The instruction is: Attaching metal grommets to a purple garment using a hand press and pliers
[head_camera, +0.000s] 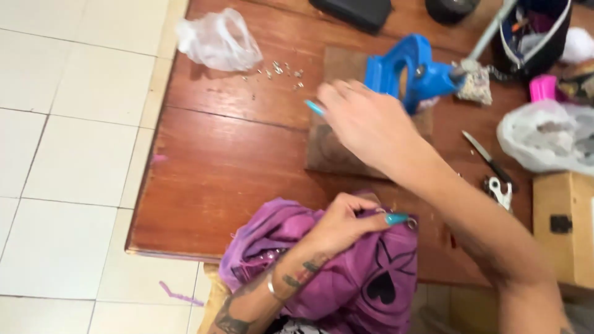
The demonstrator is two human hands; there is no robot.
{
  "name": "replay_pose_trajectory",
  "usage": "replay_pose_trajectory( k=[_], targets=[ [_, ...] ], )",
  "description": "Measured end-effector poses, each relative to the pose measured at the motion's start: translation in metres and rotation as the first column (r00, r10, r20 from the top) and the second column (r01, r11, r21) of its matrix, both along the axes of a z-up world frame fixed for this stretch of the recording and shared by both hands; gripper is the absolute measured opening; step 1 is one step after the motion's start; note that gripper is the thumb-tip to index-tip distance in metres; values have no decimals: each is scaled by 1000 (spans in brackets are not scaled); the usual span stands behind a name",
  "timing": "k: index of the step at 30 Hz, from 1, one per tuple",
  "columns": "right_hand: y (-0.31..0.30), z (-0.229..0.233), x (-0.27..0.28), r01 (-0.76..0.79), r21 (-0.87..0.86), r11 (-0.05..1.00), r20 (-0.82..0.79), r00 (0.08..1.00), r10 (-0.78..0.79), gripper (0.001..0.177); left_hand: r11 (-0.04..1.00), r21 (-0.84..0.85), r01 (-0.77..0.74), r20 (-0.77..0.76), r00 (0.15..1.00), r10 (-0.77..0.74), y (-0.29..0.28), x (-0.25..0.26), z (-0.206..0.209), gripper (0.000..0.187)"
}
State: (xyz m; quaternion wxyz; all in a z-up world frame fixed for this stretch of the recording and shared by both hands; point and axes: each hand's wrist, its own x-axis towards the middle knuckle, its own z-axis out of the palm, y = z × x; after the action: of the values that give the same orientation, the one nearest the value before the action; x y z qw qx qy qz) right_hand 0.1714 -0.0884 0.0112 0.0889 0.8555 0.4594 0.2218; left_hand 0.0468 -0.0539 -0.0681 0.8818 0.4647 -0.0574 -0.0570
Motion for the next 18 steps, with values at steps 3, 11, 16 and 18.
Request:
replay_pose_trajectory(
  k=[3,11,16,18],
  targets=[
    [57,-20,39,-66,-51,996,-194,979,55,11,1000,-19,-5,10,1000,5,4,-4,1,9],
    [93,-61,69,79,-21,997,-471,879,-79,12,988,77,137,-59,989,-133,17,-3,6,12],
    [80,-62,80,94,17,995,-348,934,-83,15,987,88,134,-34,991,-132,21,-2,5,14],
    [75,-59,86,114,33,993,-369,925,-94,20,984,93,154,-48,988,-150,21,-2,6,16]
  ],
)
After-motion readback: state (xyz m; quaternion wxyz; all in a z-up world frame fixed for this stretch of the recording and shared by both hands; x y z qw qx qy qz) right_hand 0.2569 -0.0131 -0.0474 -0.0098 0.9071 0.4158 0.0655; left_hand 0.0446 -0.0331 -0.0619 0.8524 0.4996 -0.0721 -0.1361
